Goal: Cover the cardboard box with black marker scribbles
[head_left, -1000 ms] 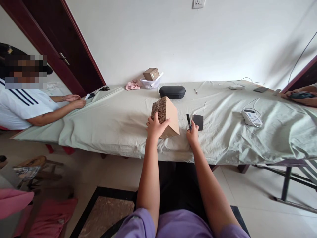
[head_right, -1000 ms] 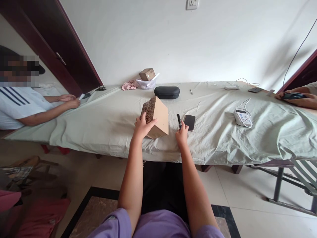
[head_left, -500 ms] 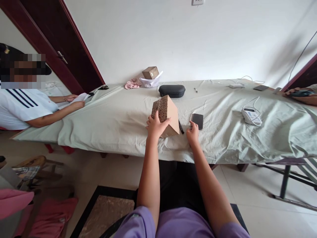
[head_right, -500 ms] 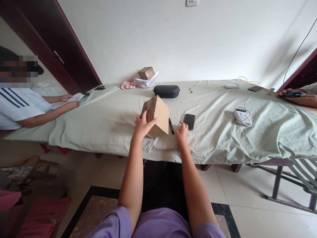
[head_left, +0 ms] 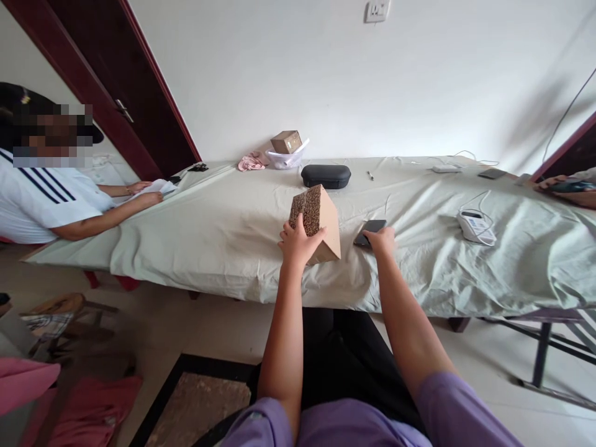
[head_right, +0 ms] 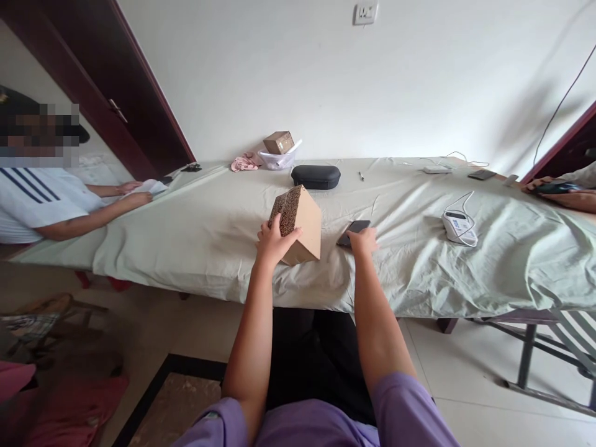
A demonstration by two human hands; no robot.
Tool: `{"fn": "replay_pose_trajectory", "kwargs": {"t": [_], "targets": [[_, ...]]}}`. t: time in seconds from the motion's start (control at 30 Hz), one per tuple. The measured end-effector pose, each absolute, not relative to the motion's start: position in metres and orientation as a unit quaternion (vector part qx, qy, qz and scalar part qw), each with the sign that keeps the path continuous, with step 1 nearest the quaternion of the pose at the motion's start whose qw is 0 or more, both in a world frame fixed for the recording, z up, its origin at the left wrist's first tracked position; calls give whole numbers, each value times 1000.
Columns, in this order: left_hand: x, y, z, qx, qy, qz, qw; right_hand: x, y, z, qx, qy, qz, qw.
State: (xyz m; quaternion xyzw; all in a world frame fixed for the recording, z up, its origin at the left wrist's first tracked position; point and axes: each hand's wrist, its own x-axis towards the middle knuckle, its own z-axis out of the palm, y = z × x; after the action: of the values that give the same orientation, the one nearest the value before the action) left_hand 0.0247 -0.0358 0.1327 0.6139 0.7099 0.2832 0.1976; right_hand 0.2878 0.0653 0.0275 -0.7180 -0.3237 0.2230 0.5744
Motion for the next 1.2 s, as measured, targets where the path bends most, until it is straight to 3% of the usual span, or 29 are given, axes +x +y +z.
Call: {"fn": "replay_pose_trajectory", "kwargs": {"t": [0.23, 0.43, 0.57, 1.0, 1.2], "targets": [[35, -38, 129, 634, 701, 286, 155, 263, 22, 36, -564, -256, 323, 716], [64, -45, 125, 662, 688, 280, 100, 243, -23, 86, -316, -286, 430, 796], [95, -53, 121, 656, 697, 282, 64, 240, -48, 119, -196, -312, 538, 758], [102, -48, 108, 669, 697, 256, 44, 191, -77, 147, -219, -284, 703, 614], [104, -44, 100, 672, 695, 255, 36, 172, -85, 151, -154, -291, 768, 550]]}}
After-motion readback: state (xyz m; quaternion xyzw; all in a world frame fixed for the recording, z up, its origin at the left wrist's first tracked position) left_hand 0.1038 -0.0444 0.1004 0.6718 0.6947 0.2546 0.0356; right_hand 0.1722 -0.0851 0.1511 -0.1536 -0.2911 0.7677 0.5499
